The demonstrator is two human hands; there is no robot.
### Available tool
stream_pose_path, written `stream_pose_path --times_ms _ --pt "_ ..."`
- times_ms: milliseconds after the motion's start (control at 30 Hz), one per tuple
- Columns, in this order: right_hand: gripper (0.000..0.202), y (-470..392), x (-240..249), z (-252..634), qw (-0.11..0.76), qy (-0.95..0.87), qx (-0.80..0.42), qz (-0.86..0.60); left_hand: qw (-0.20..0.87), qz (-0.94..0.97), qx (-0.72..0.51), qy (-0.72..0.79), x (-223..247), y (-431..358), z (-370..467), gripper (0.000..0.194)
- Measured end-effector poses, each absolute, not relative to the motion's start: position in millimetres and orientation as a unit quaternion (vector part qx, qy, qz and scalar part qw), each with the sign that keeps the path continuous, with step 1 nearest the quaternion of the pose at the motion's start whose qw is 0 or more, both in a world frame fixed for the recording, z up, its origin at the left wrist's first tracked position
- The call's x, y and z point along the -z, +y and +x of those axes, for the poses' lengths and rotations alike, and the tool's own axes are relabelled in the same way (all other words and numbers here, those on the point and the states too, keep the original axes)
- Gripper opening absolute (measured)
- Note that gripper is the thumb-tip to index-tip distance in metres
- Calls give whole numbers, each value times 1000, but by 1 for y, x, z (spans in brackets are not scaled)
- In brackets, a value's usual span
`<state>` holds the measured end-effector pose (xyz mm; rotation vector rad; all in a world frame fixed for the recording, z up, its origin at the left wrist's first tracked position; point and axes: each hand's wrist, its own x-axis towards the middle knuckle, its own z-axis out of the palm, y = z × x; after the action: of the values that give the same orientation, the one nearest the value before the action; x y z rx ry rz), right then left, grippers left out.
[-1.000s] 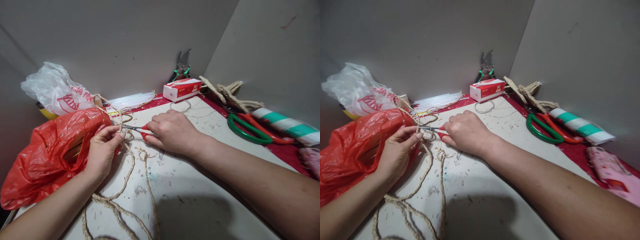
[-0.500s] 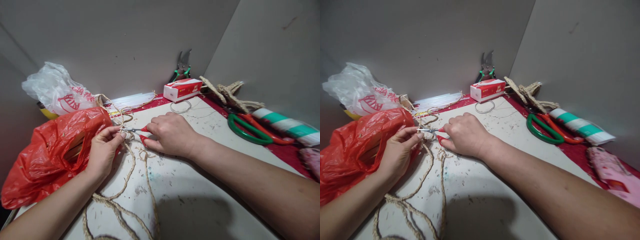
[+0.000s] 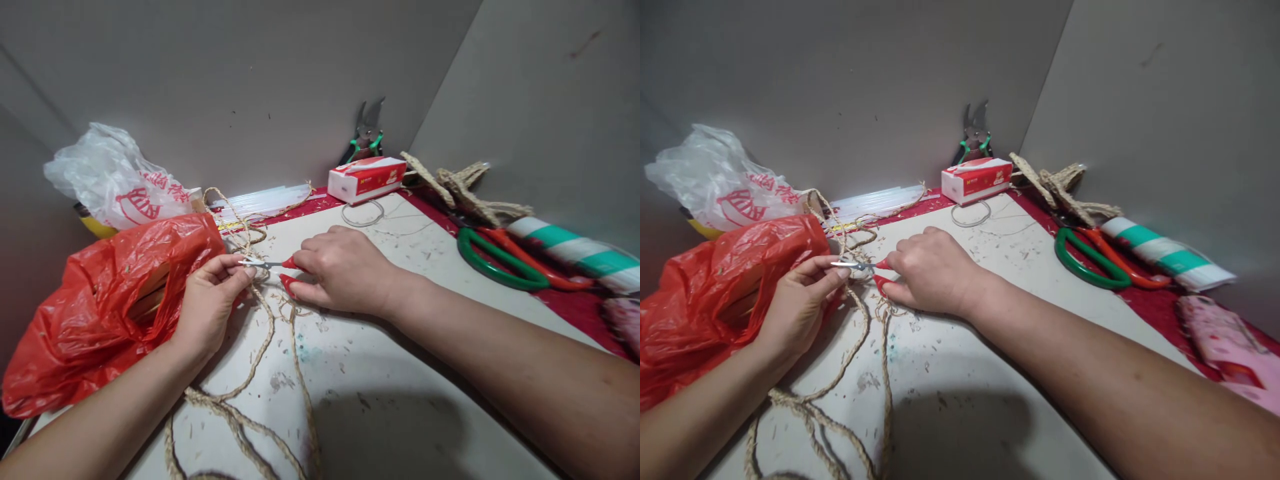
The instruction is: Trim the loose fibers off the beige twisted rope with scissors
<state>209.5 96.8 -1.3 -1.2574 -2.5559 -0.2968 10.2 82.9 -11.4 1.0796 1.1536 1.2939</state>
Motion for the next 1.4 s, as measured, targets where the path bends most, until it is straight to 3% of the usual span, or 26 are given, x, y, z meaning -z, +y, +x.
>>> stream_pose_path --times_ms 333,767,1000,1267,1400 --pt "33 92 -7 207 96 -881 154 -437 548 436 -534 474 8 81 11 28" --pt "27 94 -8 206 76 -880 119 -454 516 442 -545 491 9 84 8 29" --pt "36 99 -1 212 139 -870 105 -461 527 434 -549 482 10 84 8 30" --pt "29 97 -3 207 99 -884 119 -442 528 436 -548 481 10 84 8 30" --pt "31 101 -1 211 125 -872 101 -462 537 428 -551 475 10 85 9 29"
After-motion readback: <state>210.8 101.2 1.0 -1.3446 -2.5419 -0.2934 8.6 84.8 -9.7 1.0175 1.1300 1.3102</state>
